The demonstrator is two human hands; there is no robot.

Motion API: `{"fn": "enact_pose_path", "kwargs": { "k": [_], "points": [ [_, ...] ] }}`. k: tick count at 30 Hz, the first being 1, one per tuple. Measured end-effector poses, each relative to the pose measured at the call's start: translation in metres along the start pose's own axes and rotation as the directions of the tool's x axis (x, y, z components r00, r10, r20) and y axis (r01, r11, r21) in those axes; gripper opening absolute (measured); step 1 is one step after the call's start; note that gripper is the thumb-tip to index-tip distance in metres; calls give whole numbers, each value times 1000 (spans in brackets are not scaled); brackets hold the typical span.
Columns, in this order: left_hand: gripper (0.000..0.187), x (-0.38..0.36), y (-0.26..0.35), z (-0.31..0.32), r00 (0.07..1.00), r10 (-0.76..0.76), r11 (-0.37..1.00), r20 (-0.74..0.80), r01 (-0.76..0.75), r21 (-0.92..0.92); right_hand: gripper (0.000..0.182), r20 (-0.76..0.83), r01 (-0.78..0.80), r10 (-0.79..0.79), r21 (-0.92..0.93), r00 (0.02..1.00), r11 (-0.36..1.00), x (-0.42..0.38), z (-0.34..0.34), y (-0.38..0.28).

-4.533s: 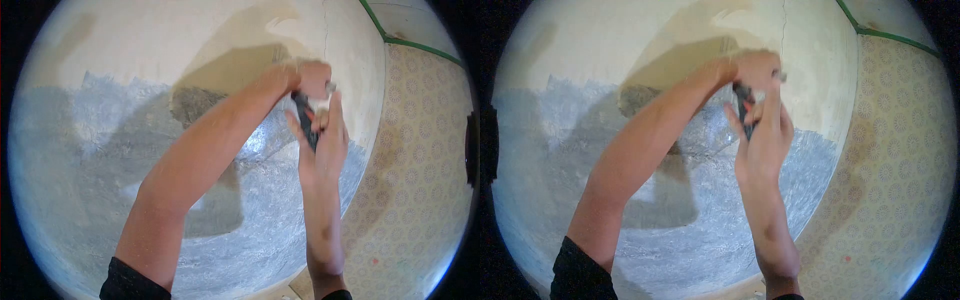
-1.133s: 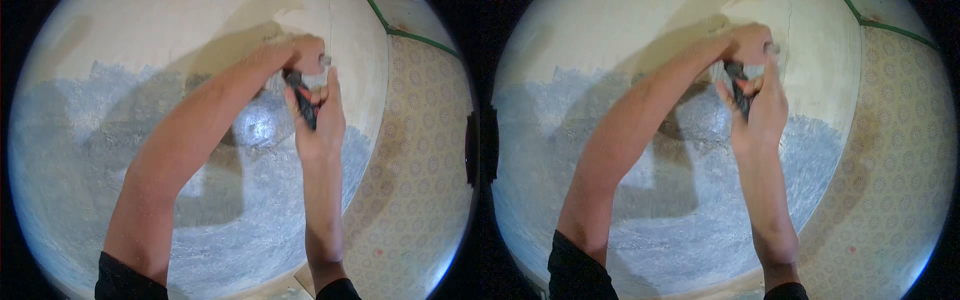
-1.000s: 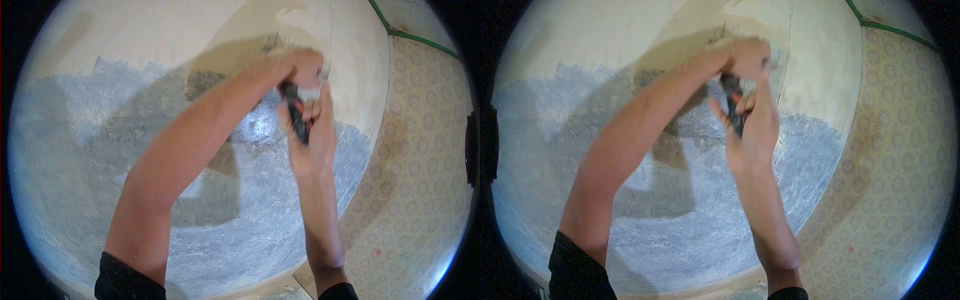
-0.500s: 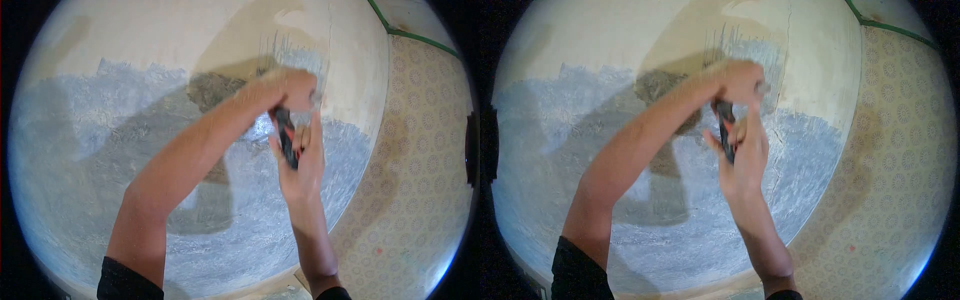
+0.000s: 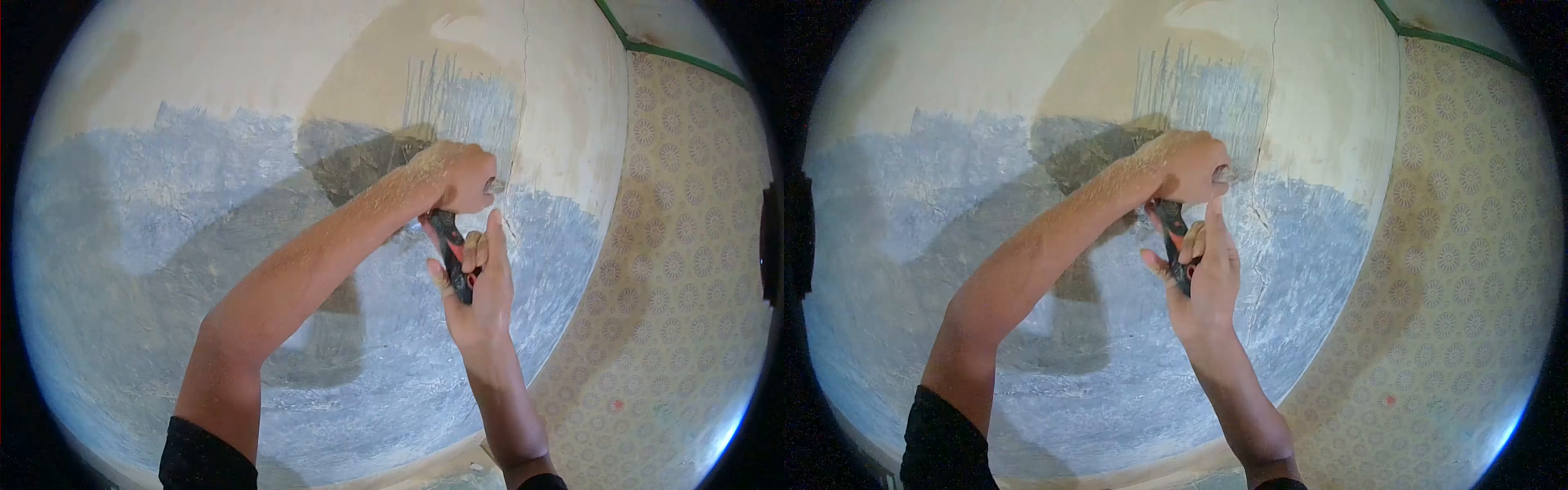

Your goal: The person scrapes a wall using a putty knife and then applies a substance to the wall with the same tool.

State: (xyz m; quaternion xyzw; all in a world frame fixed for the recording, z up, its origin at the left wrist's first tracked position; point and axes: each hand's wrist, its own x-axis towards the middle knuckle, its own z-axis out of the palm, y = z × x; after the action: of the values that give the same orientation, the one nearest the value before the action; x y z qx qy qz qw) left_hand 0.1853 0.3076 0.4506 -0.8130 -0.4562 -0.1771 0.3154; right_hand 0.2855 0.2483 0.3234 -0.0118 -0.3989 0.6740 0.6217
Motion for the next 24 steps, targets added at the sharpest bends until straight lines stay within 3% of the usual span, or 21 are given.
{"fn": "enact_pose_path", "kwargs": {
  "k": [1, 3, 4, 7, 10, 13, 15, 17, 18, 19, 20, 21, 22, 23, 24],
  "points": [
    [36, 5, -3, -3, 1000, -20, 1000, 23, 21, -8, 46, -2, -5, 5, 4, 1000, 1000, 4, 3, 0],
    [35, 35, -20, -37, 997, -73, 997, -5, 73, -2, 45, 7, 143, -143, 31, 990, 989, 33, 30, -16],
    [34, 45, -24, -44, 994, -111, 994, -9, 111, -15, 45, 78, 174, -178, 50, 981, 983, 53, 32, -26],
    [35, 45, -26, -42, 989, -98, 994, -113, 102, 26, 44, 61, 129, -131, 35, 990, 991, 53, 31, -28],
    [37, 12, -2, 11, 998, -60, 993, 19, 58, 100, 43, 64, 80, -77, -40, 995, 996, 19, -19, 8],
    [34, -29, 36, 78, 998, -25, 991, 56, 32, -128, 40, 70, 80, -74, -84, 995, 993, -33, -84, 42],
    [31, -60, 69, 117, 999, -4, 955, 36, 14, -295, 36, 41, 163, -157, -232, 987, 959, -73, -122, 56],
    [28, -103, 104, 167, 998, -51, 869, -21, 34, -493, 24, 119, 252, -223, -408, 968, 878, -112, -181, 75],
    [36, -128, 123, 175, 995, -100, 846, 17, 94, -524, 18, 82, 204, -189, -496, 979, 844, -141, -208, 82],
    [33, -158, 131, 199, 992, -120, 793, -28, 78, -604, 13, 54, 161, -159, -576, 986, 801, -160, -232, 90],
    [27, -192, 139, 218, 973, -211, 688, -92, 81, -721, 13, -72, -19, -28, -580, 997, 814, -180, -238, 89],
    [22, -227, 144, 236, 945, -322, 585, -56, 152, -796, 17, -201, -209, 113, -562, 973, 800, -204, -240, 83],
    [24, -261, 148, 235, 911, -411, 489, -33, 189, -851, 29, -250, -300, 192, -532, 949, 792, -228, -250, 78],
    [28, -302, 159, 257, 791, -579, 136, 195, 329, -934, 45, -301, -392, 270, -494, 915, 776, -250, -268, 76],
    [30, -360, 169, 292, 596, -610, -51, 522, 628, -777, 48, -360, -481, 335, -479, 871, 735, -272, -298, 81]
  ]
}}
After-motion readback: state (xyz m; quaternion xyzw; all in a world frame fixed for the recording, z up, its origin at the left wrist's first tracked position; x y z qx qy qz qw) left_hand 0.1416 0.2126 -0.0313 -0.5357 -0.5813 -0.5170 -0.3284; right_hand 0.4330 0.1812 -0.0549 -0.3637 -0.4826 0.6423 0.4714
